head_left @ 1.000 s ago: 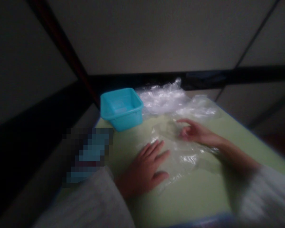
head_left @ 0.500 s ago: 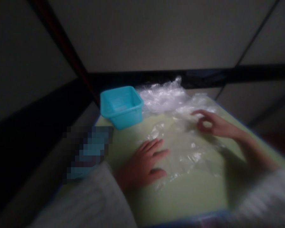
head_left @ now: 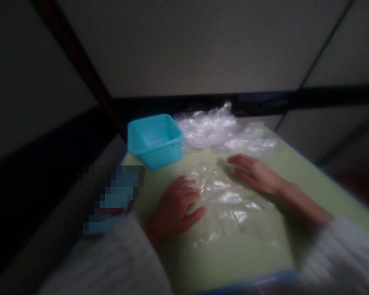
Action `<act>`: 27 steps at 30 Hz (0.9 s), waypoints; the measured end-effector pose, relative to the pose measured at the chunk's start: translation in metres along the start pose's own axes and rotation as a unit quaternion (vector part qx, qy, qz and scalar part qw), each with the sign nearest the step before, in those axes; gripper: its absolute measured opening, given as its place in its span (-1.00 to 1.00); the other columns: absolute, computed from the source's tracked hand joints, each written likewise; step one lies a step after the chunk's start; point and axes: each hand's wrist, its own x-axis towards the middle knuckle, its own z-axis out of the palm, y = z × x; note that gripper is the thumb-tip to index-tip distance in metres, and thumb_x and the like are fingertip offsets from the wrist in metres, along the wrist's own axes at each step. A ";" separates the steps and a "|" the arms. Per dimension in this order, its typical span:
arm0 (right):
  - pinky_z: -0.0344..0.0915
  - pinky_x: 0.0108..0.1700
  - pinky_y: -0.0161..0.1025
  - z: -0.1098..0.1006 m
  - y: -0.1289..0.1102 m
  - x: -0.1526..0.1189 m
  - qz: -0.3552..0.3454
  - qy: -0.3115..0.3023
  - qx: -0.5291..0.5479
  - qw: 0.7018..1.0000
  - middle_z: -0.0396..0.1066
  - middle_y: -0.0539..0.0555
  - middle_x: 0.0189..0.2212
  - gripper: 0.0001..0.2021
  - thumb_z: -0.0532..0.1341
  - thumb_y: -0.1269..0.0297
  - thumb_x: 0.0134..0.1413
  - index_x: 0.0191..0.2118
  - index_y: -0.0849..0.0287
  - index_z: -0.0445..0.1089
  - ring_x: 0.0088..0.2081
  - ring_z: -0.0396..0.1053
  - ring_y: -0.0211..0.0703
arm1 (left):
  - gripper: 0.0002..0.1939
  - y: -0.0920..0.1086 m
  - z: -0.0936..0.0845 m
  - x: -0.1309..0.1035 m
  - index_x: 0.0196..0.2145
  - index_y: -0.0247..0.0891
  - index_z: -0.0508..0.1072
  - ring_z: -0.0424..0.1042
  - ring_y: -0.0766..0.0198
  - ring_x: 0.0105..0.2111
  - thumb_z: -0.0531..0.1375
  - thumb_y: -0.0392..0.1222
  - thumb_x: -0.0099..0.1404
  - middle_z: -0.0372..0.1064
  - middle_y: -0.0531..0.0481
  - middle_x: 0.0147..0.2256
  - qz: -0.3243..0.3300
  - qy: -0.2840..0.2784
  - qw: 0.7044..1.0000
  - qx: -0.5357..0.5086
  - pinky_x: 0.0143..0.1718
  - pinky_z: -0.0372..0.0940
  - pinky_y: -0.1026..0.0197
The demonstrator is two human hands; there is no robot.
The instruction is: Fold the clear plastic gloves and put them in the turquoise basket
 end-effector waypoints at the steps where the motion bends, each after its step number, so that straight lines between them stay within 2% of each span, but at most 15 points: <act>1: 0.29 0.03 -0.03 0.007 -0.006 0.001 -0.014 -0.025 0.016 0.999 0.33 0.20 0.03 -0.66 -0.01 0.30 0.22 0.07 0.19 0.27 0.02 0.32 -0.02 | -0.78 -0.001 0.000 0.000 -0.33 -0.32 0.50 0.39 0.05 -0.07 0.13 -0.13 0.23 0.50 -0.11 -0.27 0.001 0.020 1.000 0.013 0.14 0.07 -0.13; 4: 0.16 0.16 -0.01 0.024 -0.014 0.001 -0.034 -0.074 0.028 0.996 0.15 0.19 0.19 -0.57 -0.03 0.24 0.26 0.21 0.17 0.12 0.18 0.14 -0.03 | -0.78 -0.001 0.004 0.000 -0.32 -0.35 0.48 0.44 0.11 -0.21 0.07 -0.20 0.27 0.49 -0.15 -0.29 -0.017 0.069 0.996 0.046 0.06 0.19 -0.09; 6: 0.07 0.22 -0.01 0.031 -0.014 0.000 -0.040 -0.099 0.018 0.994 0.02 0.20 0.25 -0.51 -0.03 0.18 0.27 0.26 0.21 0.01 0.24 0.03 -0.03 | -0.76 0.003 0.009 0.003 -0.24 -0.37 0.46 0.43 0.13 -0.18 0.04 -0.24 0.28 0.47 -0.17 -0.22 -0.036 0.079 0.995 0.044 0.01 0.26 0.00; 8: -0.01 0.25 0.00 0.035 -0.013 -0.001 -0.040 -0.115 -0.001 0.993 -0.05 0.25 0.27 -0.45 -0.04 0.11 0.27 0.28 0.27 -0.05 0.27 -0.05 -0.02 | -0.69 0.008 0.015 0.006 -0.07 -0.39 0.40 0.35 0.14 -0.02 0.03 -0.26 0.28 0.39 -0.20 -0.04 -0.042 0.052 0.997 0.029 0.04 0.26 0.09; 11: -0.09 0.27 0.01 0.040 -0.011 -0.002 -0.033 -0.132 -0.033 0.990 -0.11 0.29 0.27 -0.40 -0.08 0.04 0.27 0.29 0.34 -0.08 0.29 -0.13 0.00 | -0.49 0.015 0.023 0.010 0.15 -0.45 0.18 0.08 0.11 0.20 0.07 -0.18 0.29 0.10 -0.27 0.19 -0.016 -0.035 0.999 0.036 0.18 0.09 0.07; 13: -0.13 0.28 0.01 0.043 -0.009 -0.002 -0.033 -0.140 -0.047 0.988 -0.16 0.28 0.28 -0.38 -0.11 0.01 0.28 0.30 0.34 -0.12 0.29 -0.18 0.00 | -0.38 0.014 0.027 0.011 0.21 -0.45 0.08 -0.08 0.07 0.26 0.09 -0.08 0.29 -0.04 -0.29 0.25 0.002 -0.088 0.995 0.051 0.23 -0.04 0.00; 15: -0.15 0.28 0.01 0.045 -0.007 -0.003 -0.038 -0.141 -0.054 0.988 -0.19 0.26 0.29 -0.38 -0.14 0.00 0.28 0.31 0.31 -0.16 0.30 -0.20 -0.01 | -0.35 0.011 0.028 0.009 0.24 -0.36 0.04 -0.16 0.06 0.28 0.07 0.01 0.30 -0.10 -0.24 0.27 0.010 -0.125 0.990 0.065 0.24 -0.13 -0.05; 18: -0.17 0.28 0.02 0.045 -0.006 -0.004 -0.048 -0.140 -0.052 0.988 -0.22 0.22 0.30 -0.37 -0.13 -0.02 0.28 0.32 0.26 -0.22 0.30 -0.23 -0.01 | -0.37 0.007 0.026 0.004 0.25 -0.23 0.01 -0.23 0.04 0.29 0.05 0.05 0.32 -0.16 -0.16 0.29 0.006 -0.139 0.987 0.075 0.24 -0.21 -0.11; 23: -0.17 0.28 0.07 0.045 -0.005 -0.004 -0.038 -0.149 -0.042 0.987 -0.22 0.23 0.30 -0.33 -0.11 -0.06 0.26 0.32 0.25 -0.23 0.30 -0.24 0.01 | -0.33 0.007 0.022 -0.004 0.25 -0.16 0.01 -0.26 -0.06 0.29 0.07 0.10 0.28 -0.20 -0.14 0.30 -0.011 -0.143 0.987 0.072 0.22 -0.22 -0.19; 27: -0.18 0.28 0.10 0.042 -0.003 -0.003 -0.036 -0.156 -0.018 0.987 -0.23 0.23 0.30 -0.33 -0.10 -0.06 0.25 0.32 0.23 -0.25 0.30 -0.25 0.03 | -0.32 0.005 0.022 -0.007 0.26 -0.14 0.01 -0.29 -0.06 0.29 0.07 0.13 0.27 -0.21 -0.13 0.30 -0.010 -0.140 0.988 0.066 0.22 -0.24 -0.20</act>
